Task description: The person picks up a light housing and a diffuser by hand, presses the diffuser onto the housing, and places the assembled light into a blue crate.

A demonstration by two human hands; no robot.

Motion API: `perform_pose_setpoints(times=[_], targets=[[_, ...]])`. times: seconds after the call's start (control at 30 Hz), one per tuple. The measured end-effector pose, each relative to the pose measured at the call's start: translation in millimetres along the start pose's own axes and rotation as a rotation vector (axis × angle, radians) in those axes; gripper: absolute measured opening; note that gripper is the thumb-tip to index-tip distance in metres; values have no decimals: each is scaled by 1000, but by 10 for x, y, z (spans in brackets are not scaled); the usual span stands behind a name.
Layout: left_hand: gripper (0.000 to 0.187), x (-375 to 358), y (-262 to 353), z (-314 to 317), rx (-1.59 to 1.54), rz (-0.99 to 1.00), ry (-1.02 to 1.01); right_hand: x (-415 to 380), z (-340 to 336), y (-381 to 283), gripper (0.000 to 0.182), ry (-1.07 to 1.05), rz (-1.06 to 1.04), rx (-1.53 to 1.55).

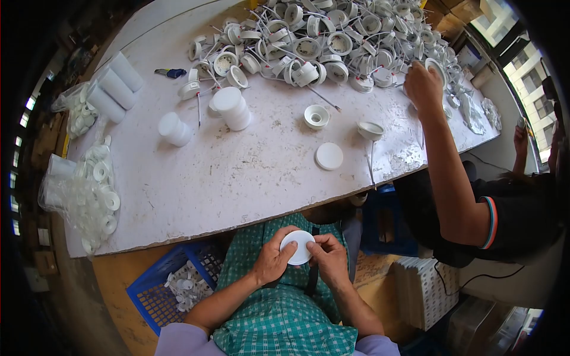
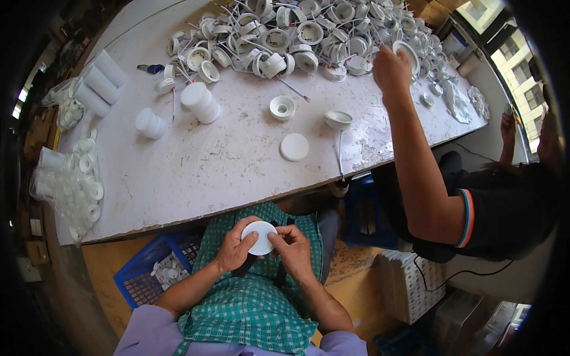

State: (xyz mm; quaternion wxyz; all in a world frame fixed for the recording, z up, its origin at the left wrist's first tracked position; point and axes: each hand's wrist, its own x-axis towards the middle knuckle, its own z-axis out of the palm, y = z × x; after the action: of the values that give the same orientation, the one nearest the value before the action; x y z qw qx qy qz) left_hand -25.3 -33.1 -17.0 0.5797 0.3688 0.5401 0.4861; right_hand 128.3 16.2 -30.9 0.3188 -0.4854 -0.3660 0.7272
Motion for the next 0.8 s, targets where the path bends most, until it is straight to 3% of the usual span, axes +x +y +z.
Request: perform_pose_setpoints(times=[0.43,0.8], targets=[[34,16,-162,-23,37,42,-22,-49,-18,85,13,18,-102,73],[34,68,-125,-40,-46,-50,-51,-96,3,88,16,52,-95,-24]])
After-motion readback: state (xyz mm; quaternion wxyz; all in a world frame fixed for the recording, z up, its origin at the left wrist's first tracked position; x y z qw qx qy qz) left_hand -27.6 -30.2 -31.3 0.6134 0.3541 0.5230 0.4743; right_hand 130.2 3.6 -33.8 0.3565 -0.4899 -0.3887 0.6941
